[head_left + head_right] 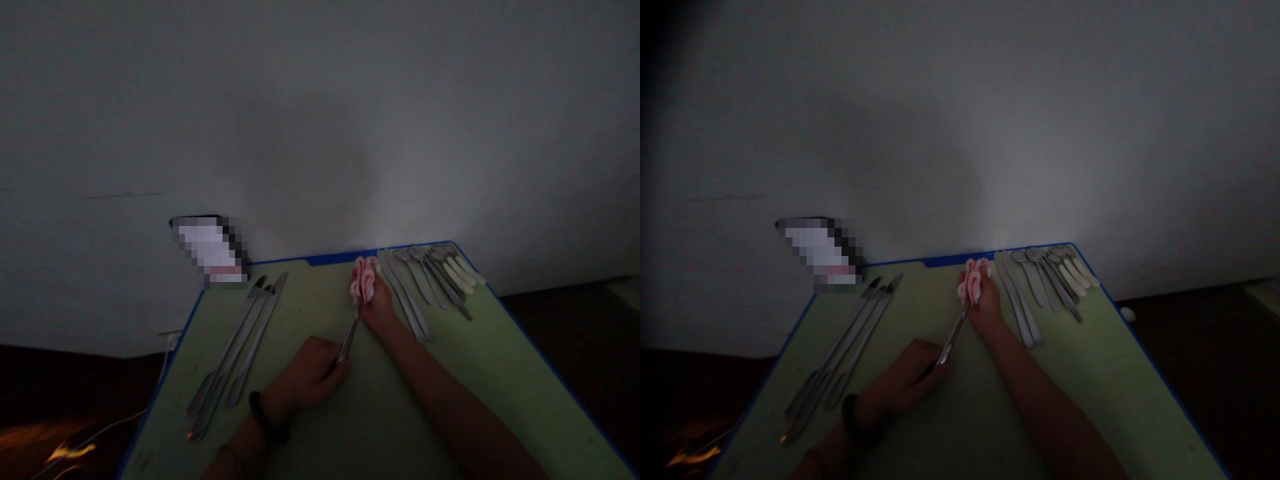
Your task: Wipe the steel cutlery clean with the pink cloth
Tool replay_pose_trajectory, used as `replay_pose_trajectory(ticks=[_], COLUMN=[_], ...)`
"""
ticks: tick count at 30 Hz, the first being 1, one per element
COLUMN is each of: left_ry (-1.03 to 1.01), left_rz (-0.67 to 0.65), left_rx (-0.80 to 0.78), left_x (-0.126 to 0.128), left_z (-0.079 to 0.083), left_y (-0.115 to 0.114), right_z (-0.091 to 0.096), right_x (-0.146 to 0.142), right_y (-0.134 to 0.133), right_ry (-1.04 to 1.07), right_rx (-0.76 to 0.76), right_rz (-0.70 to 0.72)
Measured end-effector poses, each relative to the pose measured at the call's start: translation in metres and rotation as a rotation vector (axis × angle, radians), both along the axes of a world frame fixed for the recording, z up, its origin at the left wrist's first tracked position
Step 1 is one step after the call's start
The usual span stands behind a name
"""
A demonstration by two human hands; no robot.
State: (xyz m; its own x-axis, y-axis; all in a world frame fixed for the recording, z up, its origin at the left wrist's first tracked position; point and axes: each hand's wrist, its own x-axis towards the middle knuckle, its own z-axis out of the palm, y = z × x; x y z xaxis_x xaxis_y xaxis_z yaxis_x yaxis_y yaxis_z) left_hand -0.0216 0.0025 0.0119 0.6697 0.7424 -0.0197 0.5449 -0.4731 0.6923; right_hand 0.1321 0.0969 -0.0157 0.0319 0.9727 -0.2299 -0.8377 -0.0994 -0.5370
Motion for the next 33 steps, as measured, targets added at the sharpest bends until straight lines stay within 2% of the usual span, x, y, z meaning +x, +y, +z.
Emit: replay_pose_trajectory(ticks=[2, 5, 7, 10, 13, 15, 18, 22, 26, 28, 33], left_ry=[-0.087, -0.242, -0.302, -0.295, -0.245, -0.231, -0.239, -0.229, -0.218, -0.229, -0.232], left_rz=[0.03, 0.187, 0.295, 0.371, 0.43, 0.424, 0.328, 0.224, 0.132, 0.13, 0.244], left_rx=[-0.134, -0.287, -0.296, -0.25, -0.252, -0.31, -0.411, -0.446, -0.546, -0.567, -0.509], left_x=[-0.001, -0.001, 0.001, 0.007, 0.01, 0.008, 0.001, -0.008, -0.012, -0.013, -0.011], left_z=[-0.003, -0.008, -0.01, -0.011, -0.01, -0.007, -0.001, 0.007, 0.008, 0.007, 0.006], left_y=[0.005, 0.011, 0.013, 0.013, 0.013, 0.012, 0.011, 0.008, 0.007, 0.006, 0.005], right_z=[0.001, 0.0, -0.001, -0.004, -0.006, -0.005, -0.003, -0.001, -0.004, -0.005, -0.006], right_x=[-0.001, -0.004, -0.007, -0.01, -0.011, -0.011, -0.009, -0.003, 0.002, 0.002, 0.0], right_y=[0.0, -0.002, -0.006, -0.012, -0.013, -0.012, -0.007, 0.002, 0.01, 0.011, 0.008], right_ry=[0.018, -0.039, -0.156, -0.323, -0.368, -0.327, -0.228, -0.109, -0.128, -0.161, -0.189], right_rx=[0.023, 0.087, 0.14, 0.22, 0.238, 0.201, 0.135, 0.088, 0.059, 0.074, 0.107], right_rz=[0.038, 0.108, 0.181, 0.27, 0.266, 0.226, 0.107, -0.062, -0.171, -0.188, -0.166])
